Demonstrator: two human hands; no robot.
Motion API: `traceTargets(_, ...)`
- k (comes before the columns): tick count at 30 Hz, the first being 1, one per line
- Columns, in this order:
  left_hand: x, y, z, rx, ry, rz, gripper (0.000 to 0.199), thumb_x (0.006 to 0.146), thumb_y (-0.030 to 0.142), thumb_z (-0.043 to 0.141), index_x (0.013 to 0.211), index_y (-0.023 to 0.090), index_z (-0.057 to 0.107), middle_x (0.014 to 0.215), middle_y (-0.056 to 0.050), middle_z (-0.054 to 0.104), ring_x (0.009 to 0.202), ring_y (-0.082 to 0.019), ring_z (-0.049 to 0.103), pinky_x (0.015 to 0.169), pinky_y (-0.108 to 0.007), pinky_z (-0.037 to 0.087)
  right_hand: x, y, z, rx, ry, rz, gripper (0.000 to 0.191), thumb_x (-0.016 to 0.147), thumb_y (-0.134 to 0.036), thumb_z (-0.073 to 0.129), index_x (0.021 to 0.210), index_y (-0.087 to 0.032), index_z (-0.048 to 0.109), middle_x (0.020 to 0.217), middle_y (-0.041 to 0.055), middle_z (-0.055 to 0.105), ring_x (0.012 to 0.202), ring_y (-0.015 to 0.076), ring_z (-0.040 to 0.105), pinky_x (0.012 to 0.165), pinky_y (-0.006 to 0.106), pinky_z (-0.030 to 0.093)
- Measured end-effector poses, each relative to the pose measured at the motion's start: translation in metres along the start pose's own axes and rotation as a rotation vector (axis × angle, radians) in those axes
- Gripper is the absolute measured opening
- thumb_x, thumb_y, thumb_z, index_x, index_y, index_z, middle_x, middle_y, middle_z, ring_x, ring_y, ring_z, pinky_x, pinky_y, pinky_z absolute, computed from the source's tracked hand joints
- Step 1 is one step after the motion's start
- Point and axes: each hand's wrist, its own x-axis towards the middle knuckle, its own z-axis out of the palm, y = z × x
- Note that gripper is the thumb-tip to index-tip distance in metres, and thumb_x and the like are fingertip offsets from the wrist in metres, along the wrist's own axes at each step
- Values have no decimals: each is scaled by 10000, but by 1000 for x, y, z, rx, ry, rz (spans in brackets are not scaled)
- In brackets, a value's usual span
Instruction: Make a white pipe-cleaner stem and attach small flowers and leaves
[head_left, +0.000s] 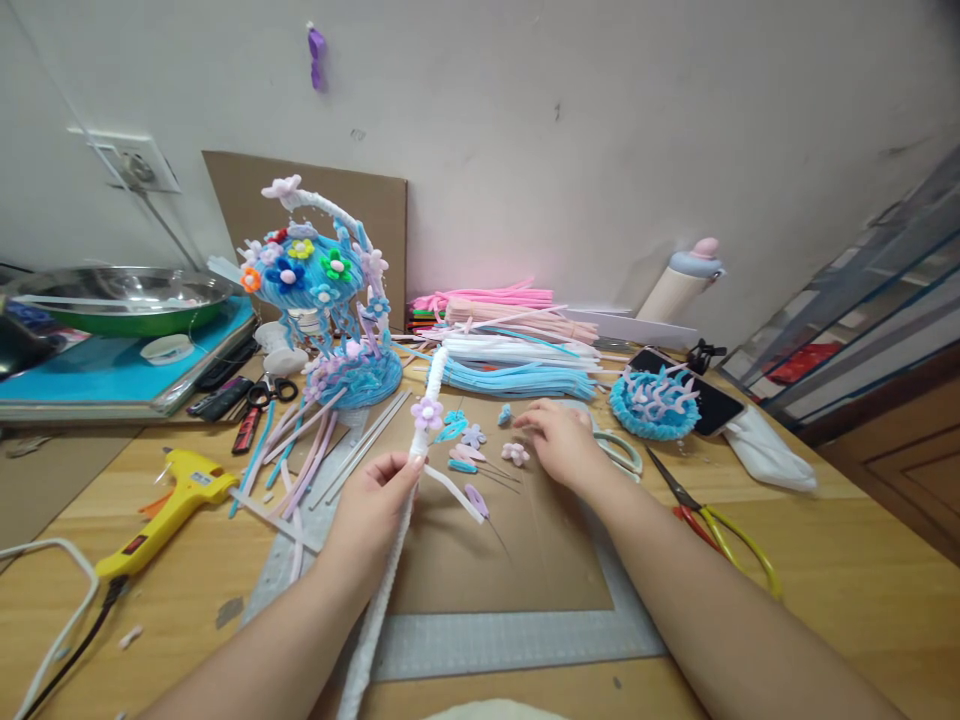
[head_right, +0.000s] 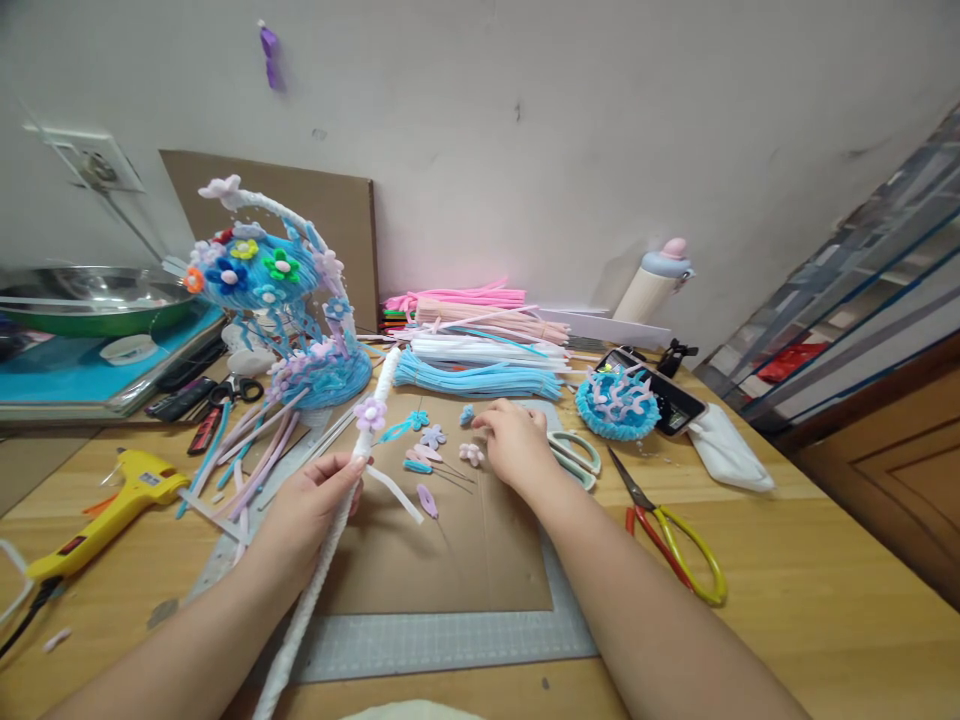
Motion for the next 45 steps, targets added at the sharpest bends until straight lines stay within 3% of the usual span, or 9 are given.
traceTargets(2,0,0,0,1,-7,1,299,679,450,650,689,159,580,483,61,460,452,-74,344,453,-203,242,-2,-3,-4,-30,42,-12,224,844,-176,448,879,-227,663,941,49,635,905,189,556,779,322,347)
traceTargets(5,0,-1,-1,10,-9,8,292,701,444,638,697,157,580,492,61,458,460,-71,340,459,-200,242,-7,-8,-4,-12,-45,-10,201,810,-362,533,882,-206,637,837,52,635,735,175,558,614,266,362)
traceTargets(11,1,-3,-1,22,-10,29,281,704,433,643,698,158,588,494,62,454,454,-67,333,455,-197,241,-13,-15,-13,17,-162,-5,141,782,-302,570,704,-194,617,721,37,629,653,160,545,574,258,353)
traceTargets(13,1,-3,0,36,-9,58,269,704,424,647,707,160,598,519,57,477,468,-69,352,468,-195,258,-17,-20,-33,173,-250,-9,164,784,-340,569,723,-194,613,714,30,629,641,157,545,564,258,367)
traceTargets(16,-2,-3,1,83,4,131,247,717,409,643,741,165,620,606,35,546,530,-80,415,506,-191,295,-26,-33,-66,685,-508,-51,185,778,-356,597,814,-175,601,805,44,643,721,155,571,621,255,414)
traceTargets(19,-4,-3,1,116,0,157,238,728,402,635,758,166,627,641,25,572,561,-88,442,525,-191,310,-36,-53,-77,1085,-611,-35,183,777,-309,630,853,-146,590,786,49,628,648,114,553,556,218,402)
traceTargets(27,-4,-3,3,-31,-62,109,257,714,400,638,753,146,627,674,-4,608,610,-116,517,607,-221,392,-51,-98,-17,1525,-569,287,183,742,-286,681,812,-144,588,717,6,566,536,55,490,394,137,297)
traceTargets(35,-5,-2,2,-60,-29,33,296,689,428,647,758,143,611,558,3,600,539,-116,517,541,-210,371,-59,-108,-13,1676,-565,482,116,779,-243,609,753,-145,553,662,-18,516,452,37,438,331,121,201)
traceTargets(45,-8,0,8,-196,-51,13,115,630,216,647,699,147,586,504,57,522,438,-62,421,438,-170,317,-65,-113,11,1633,-490,258,233,802,-340,600,950,-160,590,905,53,601,561,62,533,374,123,343)
